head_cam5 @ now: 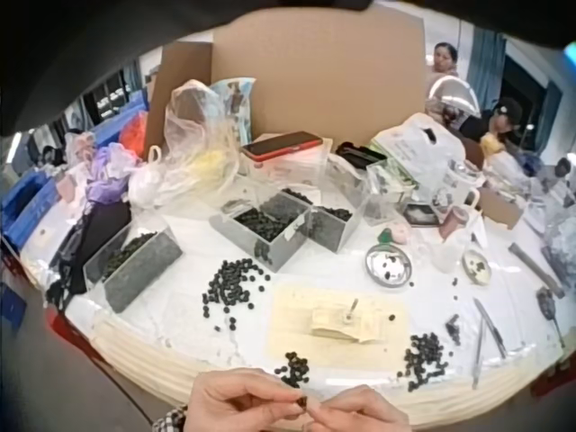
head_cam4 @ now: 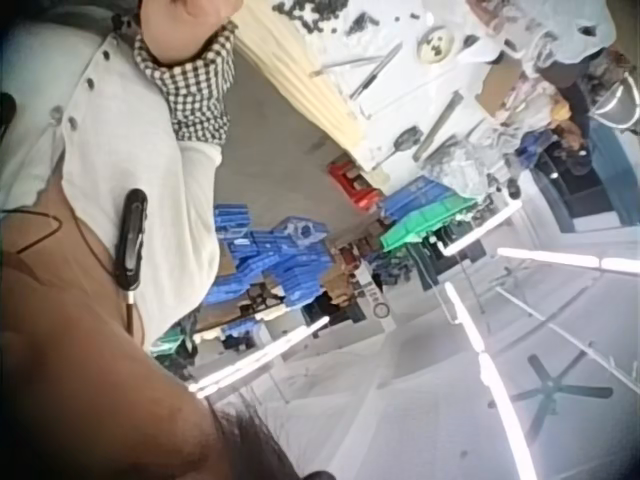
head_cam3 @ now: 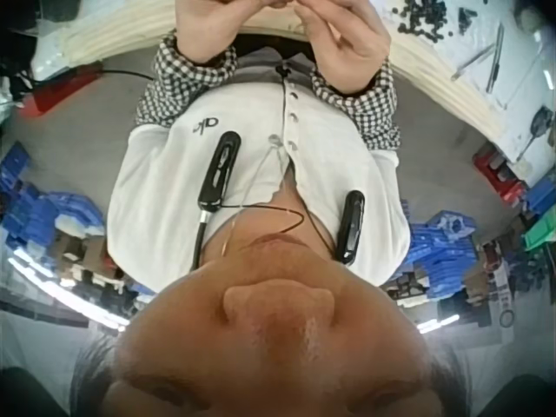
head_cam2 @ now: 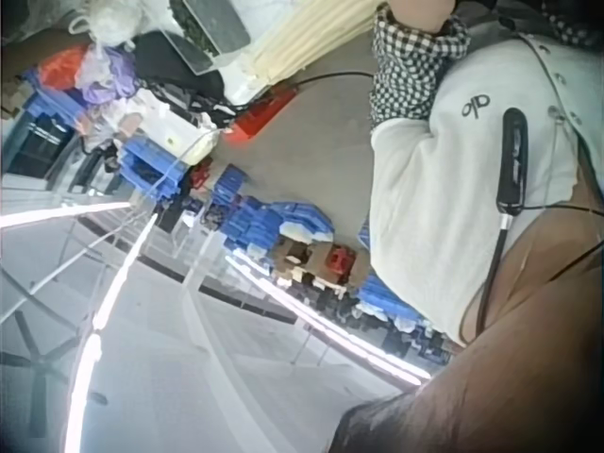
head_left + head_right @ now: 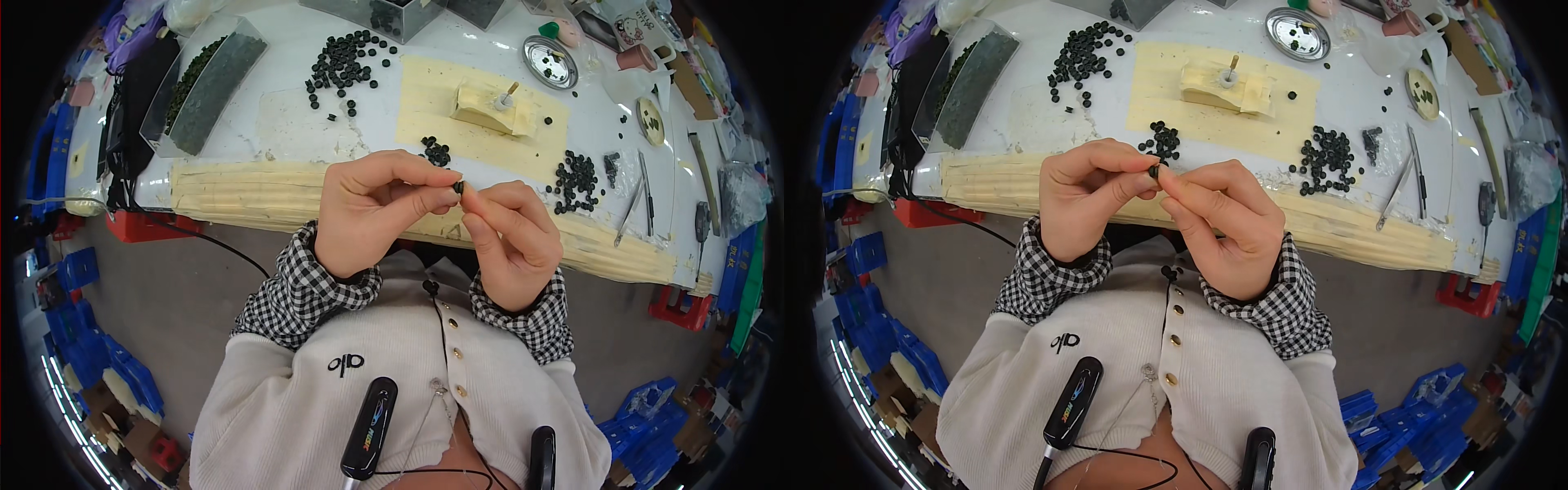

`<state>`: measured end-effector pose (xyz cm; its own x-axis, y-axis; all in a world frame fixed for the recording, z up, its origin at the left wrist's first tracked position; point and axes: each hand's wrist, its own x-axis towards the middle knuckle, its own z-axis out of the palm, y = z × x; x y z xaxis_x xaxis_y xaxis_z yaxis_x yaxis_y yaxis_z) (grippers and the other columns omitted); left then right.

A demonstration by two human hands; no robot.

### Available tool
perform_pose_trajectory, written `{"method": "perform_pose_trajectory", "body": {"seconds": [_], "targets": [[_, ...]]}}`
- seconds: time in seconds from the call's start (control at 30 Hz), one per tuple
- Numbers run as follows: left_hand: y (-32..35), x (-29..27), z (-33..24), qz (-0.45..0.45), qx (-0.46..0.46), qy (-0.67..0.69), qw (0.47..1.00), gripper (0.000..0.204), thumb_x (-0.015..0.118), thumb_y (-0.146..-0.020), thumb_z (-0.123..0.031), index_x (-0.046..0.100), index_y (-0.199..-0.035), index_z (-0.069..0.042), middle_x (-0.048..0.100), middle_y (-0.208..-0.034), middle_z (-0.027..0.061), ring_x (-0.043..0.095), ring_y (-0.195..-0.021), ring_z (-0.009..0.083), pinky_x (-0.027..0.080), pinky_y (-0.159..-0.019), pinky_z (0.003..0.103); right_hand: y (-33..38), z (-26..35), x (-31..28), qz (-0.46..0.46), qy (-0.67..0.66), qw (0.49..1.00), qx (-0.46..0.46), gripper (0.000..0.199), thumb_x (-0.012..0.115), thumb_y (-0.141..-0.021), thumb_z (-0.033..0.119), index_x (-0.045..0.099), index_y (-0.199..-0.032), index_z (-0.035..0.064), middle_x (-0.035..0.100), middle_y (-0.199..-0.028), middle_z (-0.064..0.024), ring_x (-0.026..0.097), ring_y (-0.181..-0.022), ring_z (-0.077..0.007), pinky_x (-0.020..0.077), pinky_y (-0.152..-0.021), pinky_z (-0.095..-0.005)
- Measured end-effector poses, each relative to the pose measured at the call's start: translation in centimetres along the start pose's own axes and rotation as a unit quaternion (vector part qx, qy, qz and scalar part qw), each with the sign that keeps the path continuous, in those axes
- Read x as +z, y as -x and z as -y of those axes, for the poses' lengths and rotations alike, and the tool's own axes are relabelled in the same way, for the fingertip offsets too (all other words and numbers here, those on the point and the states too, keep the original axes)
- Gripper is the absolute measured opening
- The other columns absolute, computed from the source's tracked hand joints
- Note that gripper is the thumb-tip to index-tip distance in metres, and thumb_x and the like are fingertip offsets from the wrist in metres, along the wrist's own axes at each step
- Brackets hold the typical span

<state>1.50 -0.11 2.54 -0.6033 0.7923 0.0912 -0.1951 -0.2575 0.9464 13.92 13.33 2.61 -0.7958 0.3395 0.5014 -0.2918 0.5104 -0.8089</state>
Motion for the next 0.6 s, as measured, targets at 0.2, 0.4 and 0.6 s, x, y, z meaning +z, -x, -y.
{"method": "perform_pose_trajectory", "body": {"seconds": [0.2, 0.4, 0.6], "targets": [[0.00, 0.33, -0.28, -0.014, -0.015, 0.019, 1.000, 0.019, 0.065, -0.083, 0.006, 0.065, -0.102, 0.006, 0.067, -0.093, 0.0105, 0.064, -0.085, 0.0130, 0.053, -0.078, 0.023, 0.11, -0.14, 0.07, -0.007, -0.022, 1.000, 0.007, 0.030, 0.066, -0.080, -0.007, 0.067, -0.110, -0.0008, 0.062, -0.092, -0.0088, 0.058, -0.075, -0.0140, 0.0459, -0.063, -0.0226], [0.19, 0.19, 0.01, -0.006, -0.007, 0.026, 1.000, 0.019, 0.066, -0.083, 0.005, 0.066, -0.102, 0.006, 0.067, -0.093, 0.0102, 0.064, -0.086, 0.0129, 0.053, -0.078, 0.023, 0.16, 0.04, 0.06, -0.004, -0.025, 1.000, 0.006, 0.030, 0.065, -0.081, -0.007, 0.067, -0.110, -0.0014, 0.062, -0.092, -0.0092, 0.058, -0.075, -0.0142, 0.0461, -0.064, -0.0227], [0.21, 0.25, 0.03, -0.010, -0.008, 0.026, 1.000, 0.018, 0.065, -0.083, 0.006, 0.066, -0.101, 0.006, 0.067, -0.092, 0.0102, 0.065, -0.085, 0.0131, 0.053, -0.077, 0.023, 0.18, -0.12, 0.03, -0.003, -0.025, 1.000, -0.002, 0.029, 0.065, -0.081, -0.007, 0.066, -0.110, -0.0016, 0.061, -0.092, -0.0095, 0.058, -0.075, -0.0141, 0.0460, -0.063, -0.0224]]}}
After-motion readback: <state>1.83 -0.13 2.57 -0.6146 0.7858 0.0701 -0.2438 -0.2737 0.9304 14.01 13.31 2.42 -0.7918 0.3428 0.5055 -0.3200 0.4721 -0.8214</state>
